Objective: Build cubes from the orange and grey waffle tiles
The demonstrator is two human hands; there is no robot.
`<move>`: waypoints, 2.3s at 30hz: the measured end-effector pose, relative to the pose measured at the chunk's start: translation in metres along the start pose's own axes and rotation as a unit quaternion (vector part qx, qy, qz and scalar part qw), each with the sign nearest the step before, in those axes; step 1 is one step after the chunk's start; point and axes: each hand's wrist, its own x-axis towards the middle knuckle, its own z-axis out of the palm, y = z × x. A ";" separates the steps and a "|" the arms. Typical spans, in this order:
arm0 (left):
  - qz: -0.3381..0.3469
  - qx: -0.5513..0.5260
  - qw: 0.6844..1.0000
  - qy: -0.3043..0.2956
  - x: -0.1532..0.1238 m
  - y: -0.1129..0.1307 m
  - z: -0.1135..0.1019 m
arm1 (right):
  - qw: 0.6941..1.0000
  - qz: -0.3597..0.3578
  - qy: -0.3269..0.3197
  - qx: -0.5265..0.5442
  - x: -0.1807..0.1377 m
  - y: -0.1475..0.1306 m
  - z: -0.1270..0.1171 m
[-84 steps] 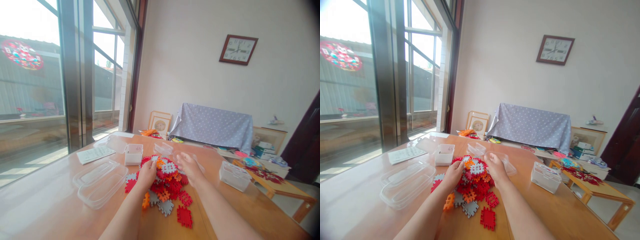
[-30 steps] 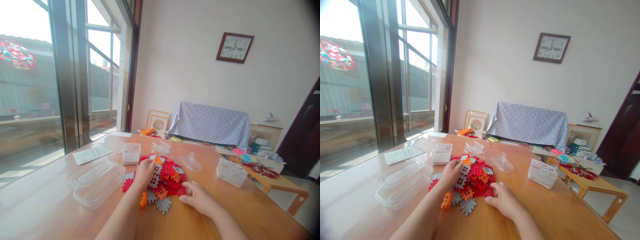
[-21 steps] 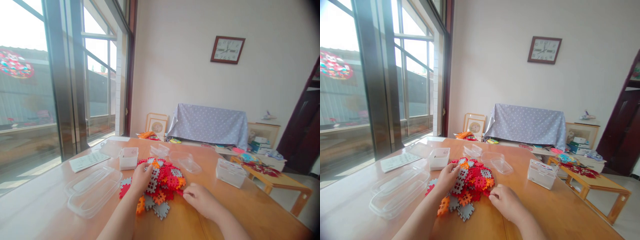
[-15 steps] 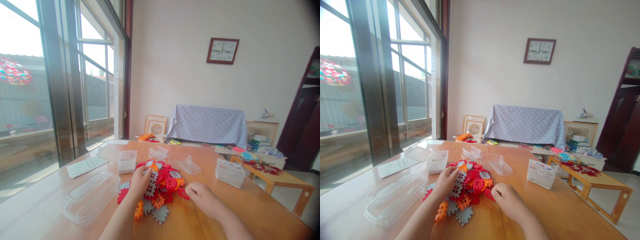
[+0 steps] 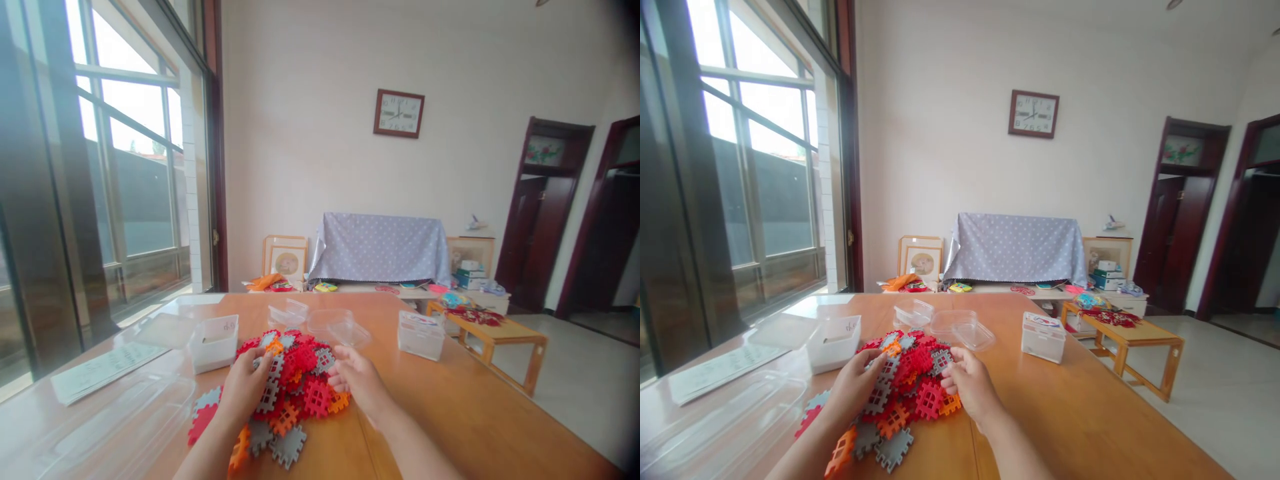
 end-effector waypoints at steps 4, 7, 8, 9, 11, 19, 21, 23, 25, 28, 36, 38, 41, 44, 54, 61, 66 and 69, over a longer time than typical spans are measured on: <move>0.014 0.037 0.999 0.000 -0.004 0.006 -0.001 | 0.983 0.002 0.087 -0.163 0.011 0.006 -0.027; 0.038 0.062 0.997 0.015 -0.009 0.012 0.000 | 0.958 -0.007 0.083 -0.276 0.017 0.015 -0.037; 0.047 0.068 0.996 0.019 -0.010 0.014 0.001 | 0.955 -0.005 0.070 -0.287 0.017 0.018 -0.036; 0.056 0.074 0.995 0.018 -0.011 0.014 0.002 | 0.956 0.001 0.058 -0.288 0.018 0.021 -0.034; 0.072 0.086 0.994 0.015 -0.012 0.014 0.005 | 0.963 0.010 0.030 -0.266 0.017 0.025 -0.026; 0.160 0.159 0.974 0.012 -0.020 0.018 0.016 | 0.978 -0.016 0.037 -0.207 0.017 0.020 -0.015; 0.178 0.188 0.966 0.012 -0.025 0.021 0.020 | 0.979 -0.018 0.022 -0.201 0.017 0.021 -0.016; 0.205 0.208 0.956 0.011 -0.029 0.024 0.024 | 0.980 -0.029 0.030 -0.195 0.020 0.022 -0.016; 0.235 0.218 0.947 0.006 -0.032 0.025 0.028 | 0.974 -0.045 0.070 -0.210 0.023 0.023 -0.017; 0.253 0.227 0.941 -0.003 -0.033 0.025 0.032 | 0.959 -0.061 0.123 -0.250 0.028 0.023 -0.020; 0.259 0.236 0.937 -0.005 -0.029 0.021 0.034 | 0.957 -0.048 0.130 -0.255 0.032 0.018 -0.027; 0.256 0.234 0.938 -0.002 -0.029 0.022 0.034 | 0.958 -0.042 0.131 -0.253 0.032 0.018 -0.027; 0.253 0.230 0.940 0.010 -0.032 0.026 0.030 | 0.958 -0.044 0.136 -0.250 0.031 0.018 -0.025; 0.255 0.227 0.940 0.016 -0.036 0.031 0.025 | 0.957 -0.047 0.136 -0.253 0.030 0.019 -0.025; 0.224 0.222 0.948 0.039 -0.042 0.034 0.020 | 0.954 -0.049 0.122 -0.270 0.030 0.026 -0.034; 0.136 0.194 0.966 0.099 -0.037 0.024 0.010 | 0.951 -0.047 0.090 -0.293 0.030 0.029 -0.039; 0.167 0.184 0.966 0.067 -0.039 0.025 0.014 | 0.942 -0.039 0.034 -0.331 0.023 0.028 -0.035; 0.184 0.195 0.963 0.034 -0.041 0.026 0.019 | 0.940 -0.049 0.004 -0.338 0.017 0.026 -0.030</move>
